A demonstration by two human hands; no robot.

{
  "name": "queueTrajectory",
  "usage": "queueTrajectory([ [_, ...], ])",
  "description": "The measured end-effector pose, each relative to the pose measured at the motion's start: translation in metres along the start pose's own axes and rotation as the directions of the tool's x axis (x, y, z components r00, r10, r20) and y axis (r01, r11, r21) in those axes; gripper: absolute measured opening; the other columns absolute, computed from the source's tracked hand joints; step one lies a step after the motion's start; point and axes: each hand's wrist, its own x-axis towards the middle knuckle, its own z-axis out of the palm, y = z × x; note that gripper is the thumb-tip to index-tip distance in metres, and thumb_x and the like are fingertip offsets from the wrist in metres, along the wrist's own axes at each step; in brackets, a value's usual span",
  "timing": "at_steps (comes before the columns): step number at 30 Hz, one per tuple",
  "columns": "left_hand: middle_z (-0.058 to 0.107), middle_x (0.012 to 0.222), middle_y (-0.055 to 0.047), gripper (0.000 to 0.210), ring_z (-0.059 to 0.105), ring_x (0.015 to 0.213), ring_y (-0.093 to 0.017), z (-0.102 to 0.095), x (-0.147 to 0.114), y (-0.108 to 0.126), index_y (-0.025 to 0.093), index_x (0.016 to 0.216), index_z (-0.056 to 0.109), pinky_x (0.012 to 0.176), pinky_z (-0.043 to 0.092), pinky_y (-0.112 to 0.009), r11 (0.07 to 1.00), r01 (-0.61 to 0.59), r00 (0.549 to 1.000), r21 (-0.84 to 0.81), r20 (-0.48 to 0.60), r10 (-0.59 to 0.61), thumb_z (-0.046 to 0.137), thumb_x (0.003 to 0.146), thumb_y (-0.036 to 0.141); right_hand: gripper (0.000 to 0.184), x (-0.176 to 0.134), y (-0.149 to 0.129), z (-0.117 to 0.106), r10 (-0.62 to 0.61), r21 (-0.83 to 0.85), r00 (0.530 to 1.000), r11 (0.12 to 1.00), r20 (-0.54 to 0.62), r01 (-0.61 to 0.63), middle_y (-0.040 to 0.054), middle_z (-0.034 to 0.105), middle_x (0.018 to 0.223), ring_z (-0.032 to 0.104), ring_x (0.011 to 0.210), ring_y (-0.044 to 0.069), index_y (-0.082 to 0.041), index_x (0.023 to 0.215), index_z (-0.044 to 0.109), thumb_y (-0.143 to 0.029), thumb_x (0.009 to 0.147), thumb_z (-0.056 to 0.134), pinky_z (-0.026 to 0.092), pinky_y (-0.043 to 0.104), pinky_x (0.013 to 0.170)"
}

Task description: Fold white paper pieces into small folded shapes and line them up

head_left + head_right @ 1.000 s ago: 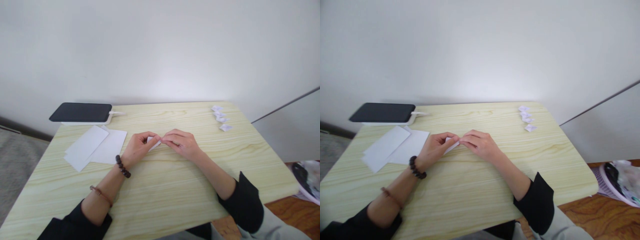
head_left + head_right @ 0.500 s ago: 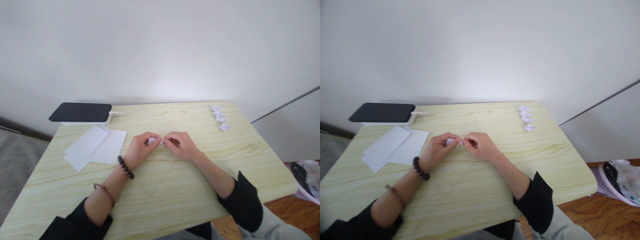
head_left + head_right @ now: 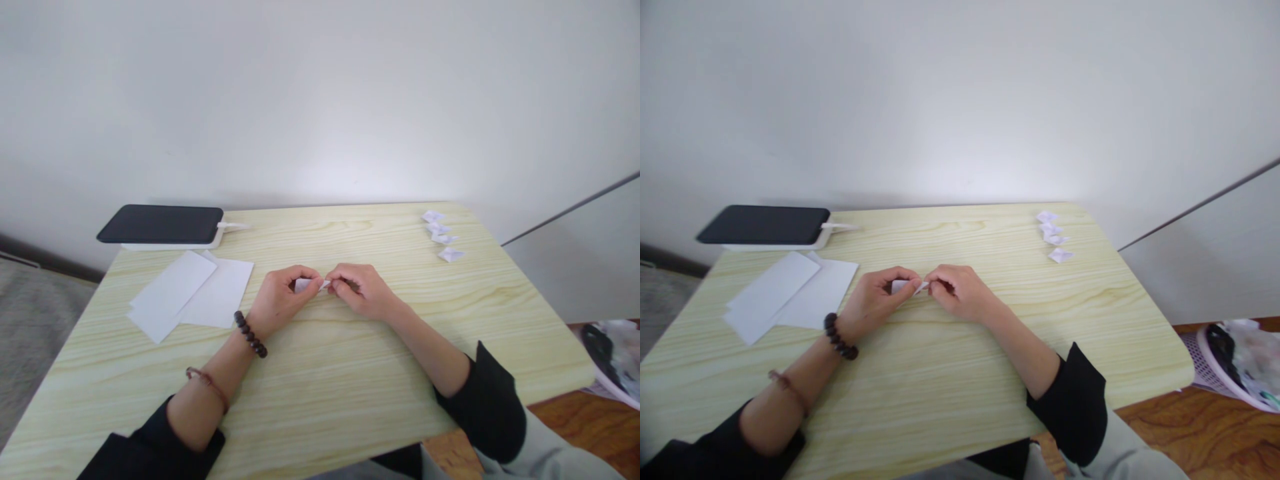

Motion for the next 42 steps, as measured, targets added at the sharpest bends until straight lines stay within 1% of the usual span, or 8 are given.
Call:
queueTrajectory([
  [10, 0.069, 0.071, 0.001, 0.023, 0.056, 0.058, -0.011, 0.001, -0.001, 0.002, 0.017, 0.078, 0.071, 0.054, 0.043, -0.019, 1.0, 0.017, 0.999, -0.007, 0.033, -0.016, 0.058, 0.079, 0.036, 0.014, 0.001, -0.001, 0.001, 0.009, -0.02, 1.0, 1.0, 0.013, -0.009, -0.0015, 0.056, 0.064, 0.046, 0.054, 0.007, -0.016, 0.073, 0.059, -0.017, 0.084, 0.05, 0.035, 0.019, 0.053],
  [20, 0.062, 0.06, 0.003, 0.027, 0.046, 0.049, -0.008, 0.0, -0.001, 0.002, 0.017, 0.077, 0.071, 0.047, 0.036, -0.02, 0.999, 0.043, 0.998, 0.002, 0.039, -0.043, 0.056, 0.08, 0.041, 0.013, -0.001, 0.0, -0.002, 0.009, 0.042, 0.999, 0.999, 0.05, -0.011, -0.0011, 0.057, 0.066, 0.049, 0.057, 0.009, -0.016, 0.08, 0.06, -0.017, 0.085, 0.047, 0.037, 0.02, 0.055],
  [24, 0.055, 0.055, 0.005, 0.025, 0.044, 0.047, -0.009, 0.001, 0.0, 0.001, 0.018, 0.084, 0.067, 0.045, 0.034, -0.02, 0.998, 0.042, 0.999, -0.047, -0.008, -0.042, 0.058, 0.08, 0.041, 0.012, 0.0, -0.002, -0.001, 0.034, -0.009, 0.999, 0.999, -0.024, -0.034, -0.0017, 0.054, 0.065, 0.046, 0.055, 0.008, -0.017, 0.075, 0.058, -0.019, 0.084, 0.049, 0.036, 0.02, 0.053],
  [27, 0.06, 0.064, 0.004, 0.033, 0.056, 0.058, -0.011, 0.003, 0.002, -0.002, 0.018, 0.104, 0.057, 0.053, 0.043, -0.021, 0.973, 0.049, 0.996, -0.226, -0.059, -0.064, 0.062, 0.078, 0.037, 0.014, 0.0, 0.001, -0.001, 0.075, -0.038, 0.984, 0.996, -0.161, -0.082, -0.0012, 0.054, 0.063, 0.048, 0.056, 0.009, -0.017, 0.075, 0.057, -0.021, 0.085, 0.049, 0.038, 0.021, 0.055],
  [30, 0.065, 0.073, 0.0, 0.036, 0.062, 0.063, -0.013, 0.004, 0.004, -0.006, 0.017, 0.103, 0.053, 0.061, 0.05, -0.025, 0.925, 0.064, 0.993, -0.375, -0.067, -0.095, 0.065, 0.075, 0.036, 0.016, 0.0, 0.005, -0.002, 0.127, -0.053, 0.955, 0.988, -0.269, -0.146, -0.0011, 0.054, 0.06, 0.049, 0.055, 0.01, -0.017, 0.076, 0.059, -0.023, 0.087, 0.048, 0.038, 0.021, 0.053],
  [33, 0.065, 0.069, 0.001, 0.031, 0.062, 0.06, -0.012, 0.004, 0.005, -0.009, 0.017, 0.094, 0.058, 0.061, 0.051, -0.024, 0.925, 0.067, 0.99, -0.374, -0.089, -0.107, 0.067, 0.073, 0.037, 0.012, 0.0, 0.006, -0.002, 0.109, -0.078, 0.958, 0.988, -0.265, -0.134, -0.0006, 0.059, 0.064, 0.05, 0.053, 0.009, -0.016, 0.08, 0.061, -0.023, 0.085, 0.052, 0.039, 0.021, 0.051],
  [38, 0.067, 0.07, -0.001, 0.027, 0.064, 0.065, -0.014, 0.001, 0.002, -0.005, 0.017, 0.093, 0.066, 0.062, 0.051, -0.025, 0.972, 0.055, 0.996, -0.228, -0.05, -0.068, 0.063, 0.077, 0.039, 0.016, 0.0, 0.007, 0.001, 0.009, -0.09, 0.981, 0.996, -0.195, -0.027, 0.0032, 0.068, 0.087, 0.059, 0.063, 0.009, -0.017, 0.097, 0.062, -0.026, 0.084, 0.057, 0.043, 0.02, 0.056],
  [42, 0.068, 0.075, -0.002, 0.032, 0.066, 0.068, -0.015, 0.002, 0.001, -0.002, 0.017, 0.098, 0.061, 0.063, 0.054, -0.026, 0.959, 0.03, 0.991, -0.281, -0.116, -0.065, 0.065, 0.076, 0.04, 0.016, 0.001, 0.008, 0.003, 0.039, -0.083, 0.977, 0.995, -0.21, -0.058, 0.0021, 0.069, 0.077, 0.06, 0.059, 0.01, -0.019, 0.092, 0.064, -0.03, 0.088, 0.054, 0.046, 0.021, 0.056],
])
